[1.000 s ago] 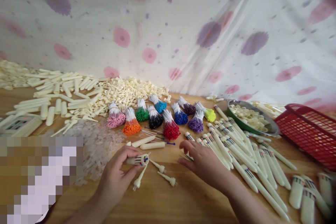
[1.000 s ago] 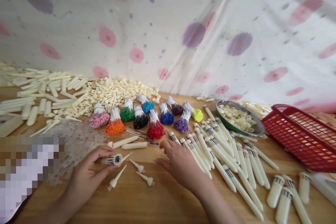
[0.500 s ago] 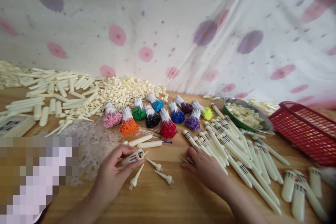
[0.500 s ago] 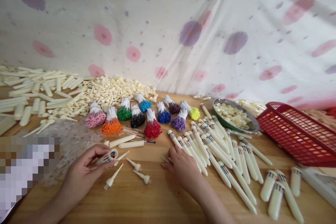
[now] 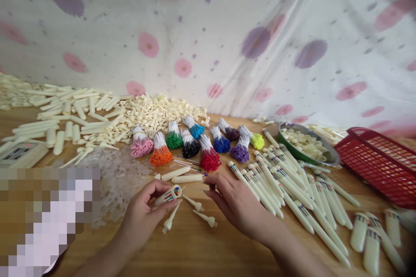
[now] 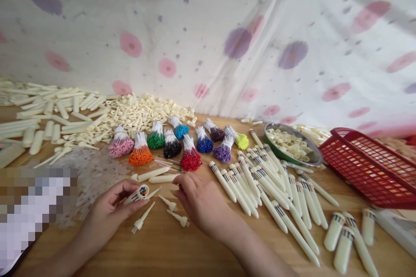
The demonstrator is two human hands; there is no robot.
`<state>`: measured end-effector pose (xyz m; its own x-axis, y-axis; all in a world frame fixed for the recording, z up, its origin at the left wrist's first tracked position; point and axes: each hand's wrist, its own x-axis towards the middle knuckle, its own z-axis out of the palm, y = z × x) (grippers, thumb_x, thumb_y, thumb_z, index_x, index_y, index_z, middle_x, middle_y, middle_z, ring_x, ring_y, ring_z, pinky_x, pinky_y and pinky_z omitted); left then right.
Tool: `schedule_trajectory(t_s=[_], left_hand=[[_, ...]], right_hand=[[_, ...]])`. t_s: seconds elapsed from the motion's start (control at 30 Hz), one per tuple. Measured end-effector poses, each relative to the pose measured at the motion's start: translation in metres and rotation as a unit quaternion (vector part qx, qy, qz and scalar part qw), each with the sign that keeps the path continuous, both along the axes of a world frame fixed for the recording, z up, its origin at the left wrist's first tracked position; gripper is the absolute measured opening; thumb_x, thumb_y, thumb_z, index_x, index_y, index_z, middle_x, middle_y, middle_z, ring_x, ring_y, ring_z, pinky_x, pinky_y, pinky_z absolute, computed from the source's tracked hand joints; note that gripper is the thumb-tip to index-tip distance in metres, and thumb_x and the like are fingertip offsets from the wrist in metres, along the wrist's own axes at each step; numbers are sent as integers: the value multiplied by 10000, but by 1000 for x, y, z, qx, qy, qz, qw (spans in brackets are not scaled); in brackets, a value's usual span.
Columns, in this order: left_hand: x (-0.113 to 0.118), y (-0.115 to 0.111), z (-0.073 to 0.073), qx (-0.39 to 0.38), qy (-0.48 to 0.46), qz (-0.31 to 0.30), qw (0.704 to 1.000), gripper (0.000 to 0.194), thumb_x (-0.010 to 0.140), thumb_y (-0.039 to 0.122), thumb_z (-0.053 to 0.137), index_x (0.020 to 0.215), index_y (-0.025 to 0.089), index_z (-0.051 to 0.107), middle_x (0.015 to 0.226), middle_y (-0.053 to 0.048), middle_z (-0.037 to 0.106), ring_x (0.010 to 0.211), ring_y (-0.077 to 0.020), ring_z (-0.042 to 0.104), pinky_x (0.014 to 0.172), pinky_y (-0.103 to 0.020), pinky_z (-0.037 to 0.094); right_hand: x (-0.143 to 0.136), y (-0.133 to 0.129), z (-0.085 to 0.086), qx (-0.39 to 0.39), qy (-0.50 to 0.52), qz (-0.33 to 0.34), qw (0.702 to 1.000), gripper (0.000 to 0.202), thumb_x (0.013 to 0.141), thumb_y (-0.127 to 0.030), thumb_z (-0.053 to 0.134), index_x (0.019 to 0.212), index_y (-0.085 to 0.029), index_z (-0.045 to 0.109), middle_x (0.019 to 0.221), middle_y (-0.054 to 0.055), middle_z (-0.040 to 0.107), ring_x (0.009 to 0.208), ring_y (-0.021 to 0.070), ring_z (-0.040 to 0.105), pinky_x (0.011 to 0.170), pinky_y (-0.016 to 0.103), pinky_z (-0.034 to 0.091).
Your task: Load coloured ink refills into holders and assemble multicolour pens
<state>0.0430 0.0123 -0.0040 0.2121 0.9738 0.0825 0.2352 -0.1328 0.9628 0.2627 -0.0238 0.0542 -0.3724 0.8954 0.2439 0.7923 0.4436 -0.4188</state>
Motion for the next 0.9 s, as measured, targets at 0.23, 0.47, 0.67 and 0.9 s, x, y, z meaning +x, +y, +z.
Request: schedule_trajectory(t_s=[0.23, 0.47, 0.67, 0.9], left_hand=[[0, -1, 6, -54, -39, -23, 998, 129, 658, 258, 692, 738, 192, 615, 727, 1, 666, 706, -166, 629, 653, -259, 514], [2, -1, 6, -66, -56, -24, 996, 137, 633, 262, 712, 712, 194, 623, 700, 8, 672, 680, -161, 629, 626, -249, 512], [4, -2, 11, -59, -53, -22, 997, 121, 619, 230, 716, 694, 194, 627, 692, 7, 676, 664, -164, 638, 615, -256, 520], [3, -3, 8, -53, -39, -21, 998, 134, 614, 236, 724, 697, 189, 629, 690, 0, 679, 653, -165, 637, 603, -258, 519]], right_hand=[[-13, 9, 11, -24, -2, 81, 996, 107, 904, -247, 450, 926, -159, 507, 900, 77, 602, 749, 149, 577, 645, 245, 448], [-9, 7, 10, -44, -1, 98, 994, 151, 922, -235, 402, 919, -155, 530, 850, 66, 582, 709, 137, 555, 620, 228, 426], [-10, 10, 10, -14, -2, 93, 996, 162, 920, -246, 414, 872, -161, 543, 757, 42, 577, 659, 133, 531, 589, 225, 388], [-13, 10, 12, -29, 0, 93, 995, 194, 930, -266, 401, 856, -164, 549, 757, 41, 596, 657, 125, 545, 584, 218, 379]])
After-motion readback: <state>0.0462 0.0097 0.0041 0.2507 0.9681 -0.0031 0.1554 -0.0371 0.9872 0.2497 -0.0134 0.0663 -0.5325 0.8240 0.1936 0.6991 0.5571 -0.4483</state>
